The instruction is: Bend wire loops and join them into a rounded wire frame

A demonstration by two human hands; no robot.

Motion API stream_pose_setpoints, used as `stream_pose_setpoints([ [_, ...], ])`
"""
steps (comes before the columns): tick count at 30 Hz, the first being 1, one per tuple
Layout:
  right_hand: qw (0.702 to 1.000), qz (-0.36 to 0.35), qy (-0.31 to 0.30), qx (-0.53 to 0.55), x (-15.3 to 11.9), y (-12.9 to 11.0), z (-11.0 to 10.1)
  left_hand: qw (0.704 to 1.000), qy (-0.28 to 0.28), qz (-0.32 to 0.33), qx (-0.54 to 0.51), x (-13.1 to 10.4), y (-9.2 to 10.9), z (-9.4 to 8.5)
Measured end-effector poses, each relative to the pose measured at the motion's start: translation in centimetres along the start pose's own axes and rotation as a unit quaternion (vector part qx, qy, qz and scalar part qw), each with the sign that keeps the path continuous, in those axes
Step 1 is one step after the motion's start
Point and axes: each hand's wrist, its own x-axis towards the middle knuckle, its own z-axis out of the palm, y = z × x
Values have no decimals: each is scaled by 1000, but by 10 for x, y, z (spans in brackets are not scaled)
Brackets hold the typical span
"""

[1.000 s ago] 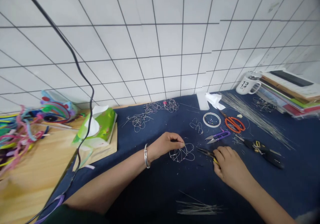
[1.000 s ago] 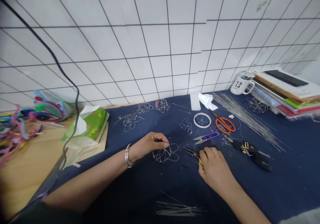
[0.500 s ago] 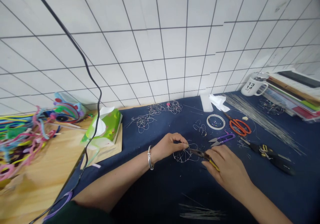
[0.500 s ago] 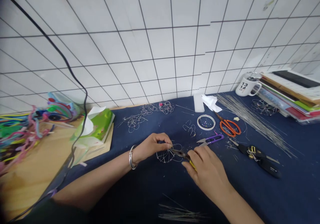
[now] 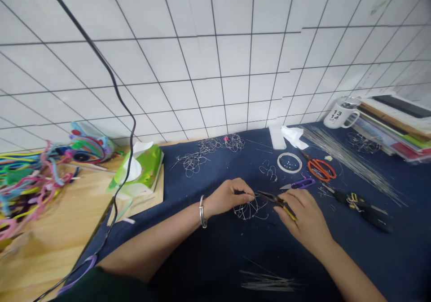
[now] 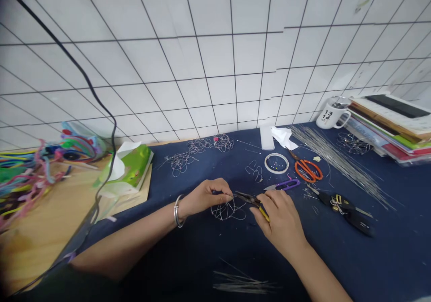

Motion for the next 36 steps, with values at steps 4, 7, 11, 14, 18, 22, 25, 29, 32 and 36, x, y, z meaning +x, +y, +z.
stream_pose_setpoints([
  [4,999,-19,-39,2,1,-3,-1,1000,-15,3,4,-1,0,1],
  [7,998,-25,-51,-5,0,-3,-2,1000,-26,5,4,-1,0,1],
  [11,999,-37,-33,-20,-1,-5,-1,1000,-20,3,10,-2,-1,3],
  [14,998,-39,-15,-36,-1,-8,0,1000,5,5,22,-2,-2,5],
  [18,997,-41,-3,-59,-3,-12,0,999,27,14,30,-3,-2,7],
  [22,996,-40,5,-78,-6,-13,2,998,53,23,38,-3,-1,10],
  [25,995,-39,19,-90,-7,-15,3,996,71,29,50,-3,-2,12],
  [29,993,-47,43,-97,-7,-17,3,994,85,38,55,-5,-1,14],
  [32,993,-47,53,-98,-6,-18,3,994,92,41,48,-5,2,15],
  [36,993,-45,47,-96,-6,-19,2,994,96,41,34,-6,3,16],
])
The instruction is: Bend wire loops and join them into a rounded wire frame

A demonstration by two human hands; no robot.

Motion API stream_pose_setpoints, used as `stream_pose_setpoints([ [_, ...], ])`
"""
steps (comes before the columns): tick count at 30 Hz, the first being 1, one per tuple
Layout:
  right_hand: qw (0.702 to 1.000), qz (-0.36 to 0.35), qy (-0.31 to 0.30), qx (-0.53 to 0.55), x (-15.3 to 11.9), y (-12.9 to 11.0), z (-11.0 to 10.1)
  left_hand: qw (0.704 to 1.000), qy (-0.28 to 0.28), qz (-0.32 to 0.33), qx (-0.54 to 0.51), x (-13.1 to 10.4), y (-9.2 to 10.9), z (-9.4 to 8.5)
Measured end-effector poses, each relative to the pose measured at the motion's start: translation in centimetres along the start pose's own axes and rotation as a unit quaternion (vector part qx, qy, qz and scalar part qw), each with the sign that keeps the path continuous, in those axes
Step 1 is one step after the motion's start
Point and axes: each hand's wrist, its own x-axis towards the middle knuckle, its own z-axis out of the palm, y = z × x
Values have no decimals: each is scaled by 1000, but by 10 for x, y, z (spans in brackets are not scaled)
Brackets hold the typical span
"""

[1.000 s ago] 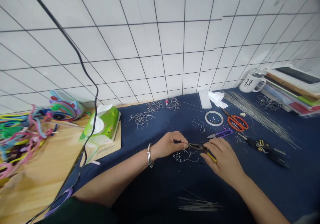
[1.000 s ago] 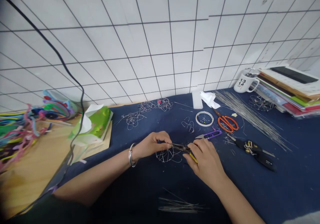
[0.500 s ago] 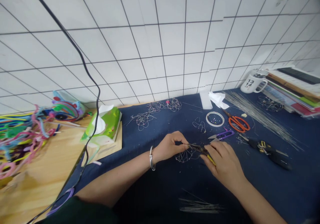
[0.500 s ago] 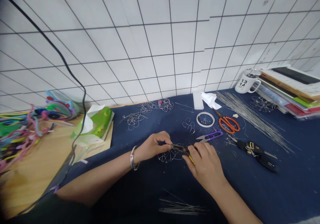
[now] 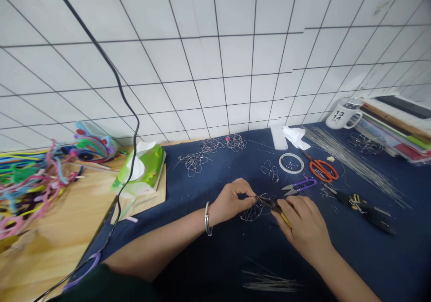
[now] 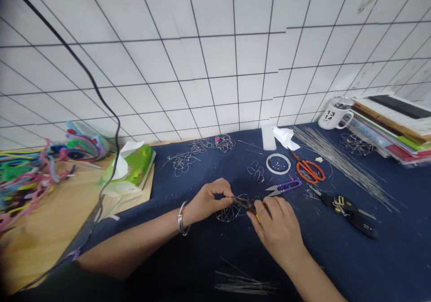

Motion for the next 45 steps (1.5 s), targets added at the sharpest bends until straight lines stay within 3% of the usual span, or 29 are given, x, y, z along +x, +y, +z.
stream_pose_setpoints([
  [10,999,4,-35,15,0,1,-2,1000,-8,1,-11,0,0,1],
  [20,999,11,29,-16,-4,-4,1,997,61,20,49,-4,7,7],
  [35,998,49,29,-12,-3,-13,0,977,137,52,155,-4,11,15],
  [45,999,51,16,13,-1,-16,-2,983,125,57,122,-4,12,14],
])
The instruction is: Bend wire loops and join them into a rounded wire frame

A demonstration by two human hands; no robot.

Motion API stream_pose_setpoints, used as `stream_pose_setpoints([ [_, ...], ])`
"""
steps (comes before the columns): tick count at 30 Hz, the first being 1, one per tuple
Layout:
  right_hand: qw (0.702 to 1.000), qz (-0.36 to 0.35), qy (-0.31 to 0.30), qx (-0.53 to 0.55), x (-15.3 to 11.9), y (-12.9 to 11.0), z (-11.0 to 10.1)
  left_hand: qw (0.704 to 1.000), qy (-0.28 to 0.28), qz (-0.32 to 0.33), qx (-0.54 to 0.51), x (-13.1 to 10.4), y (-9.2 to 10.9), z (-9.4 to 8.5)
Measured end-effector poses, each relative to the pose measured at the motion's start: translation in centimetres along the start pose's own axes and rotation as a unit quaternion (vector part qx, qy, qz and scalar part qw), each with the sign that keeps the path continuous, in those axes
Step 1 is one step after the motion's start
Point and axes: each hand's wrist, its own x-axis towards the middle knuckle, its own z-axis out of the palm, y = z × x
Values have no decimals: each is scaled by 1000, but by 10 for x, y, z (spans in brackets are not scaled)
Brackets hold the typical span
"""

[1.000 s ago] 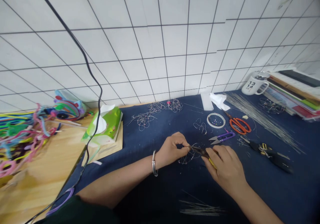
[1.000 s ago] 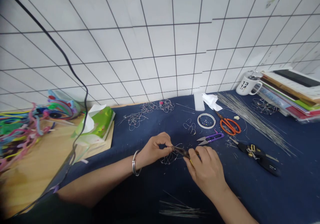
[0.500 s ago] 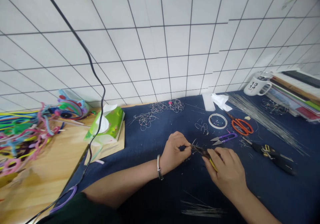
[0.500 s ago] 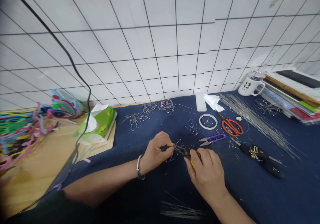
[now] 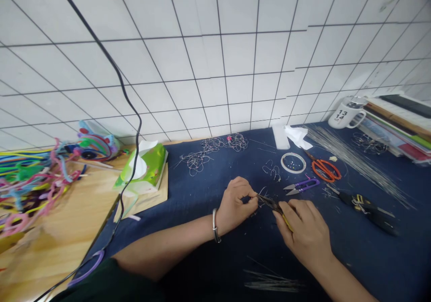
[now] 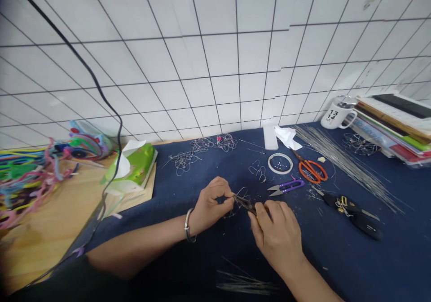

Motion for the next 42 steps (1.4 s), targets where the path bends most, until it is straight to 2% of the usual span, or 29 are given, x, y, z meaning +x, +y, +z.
stream_pose_setpoints([
  [7,1000,7,-10,13,0,1,-2,999,-10,6,-50,1,-1,0],
  [20,995,22,-56,85,-2,14,-1,992,-78,-30,-96,3,-8,-7],
  [32,996,28,-42,77,-4,12,3,997,-64,-6,-37,4,-7,-4],
  [42,996,40,-47,64,-3,6,4,997,-10,54,62,-2,-11,3],
])
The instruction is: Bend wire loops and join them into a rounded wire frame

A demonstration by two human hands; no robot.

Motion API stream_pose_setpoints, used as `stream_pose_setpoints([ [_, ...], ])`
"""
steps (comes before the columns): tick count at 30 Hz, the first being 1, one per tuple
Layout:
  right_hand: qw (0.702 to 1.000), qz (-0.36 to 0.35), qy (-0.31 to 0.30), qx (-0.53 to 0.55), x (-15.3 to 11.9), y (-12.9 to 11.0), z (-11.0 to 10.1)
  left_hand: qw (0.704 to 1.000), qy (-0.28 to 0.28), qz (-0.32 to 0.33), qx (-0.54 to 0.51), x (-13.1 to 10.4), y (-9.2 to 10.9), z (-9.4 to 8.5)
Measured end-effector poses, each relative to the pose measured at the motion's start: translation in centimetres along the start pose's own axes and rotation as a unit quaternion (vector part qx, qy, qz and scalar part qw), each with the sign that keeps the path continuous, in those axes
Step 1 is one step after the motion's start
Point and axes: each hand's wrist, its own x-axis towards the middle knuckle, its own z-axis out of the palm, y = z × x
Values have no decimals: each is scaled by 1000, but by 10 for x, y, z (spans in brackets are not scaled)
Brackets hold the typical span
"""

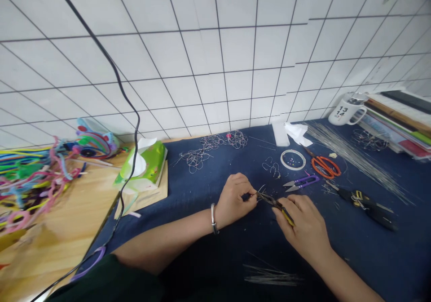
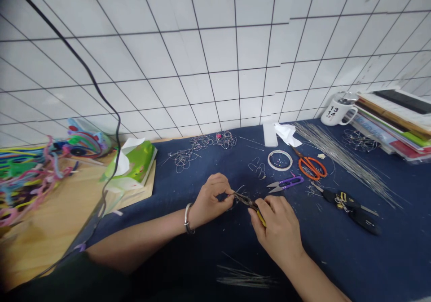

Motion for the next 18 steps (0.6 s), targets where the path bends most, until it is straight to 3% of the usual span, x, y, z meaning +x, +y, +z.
stream_pose_setpoints([
  [8,1000,0,2,-15,-2,-2,1,1000,9,2,28,0,0,2],
  [18,1000,-11,-12,-5,-1,-1,-3,1000,-10,-6,-14,3,3,-2],
])
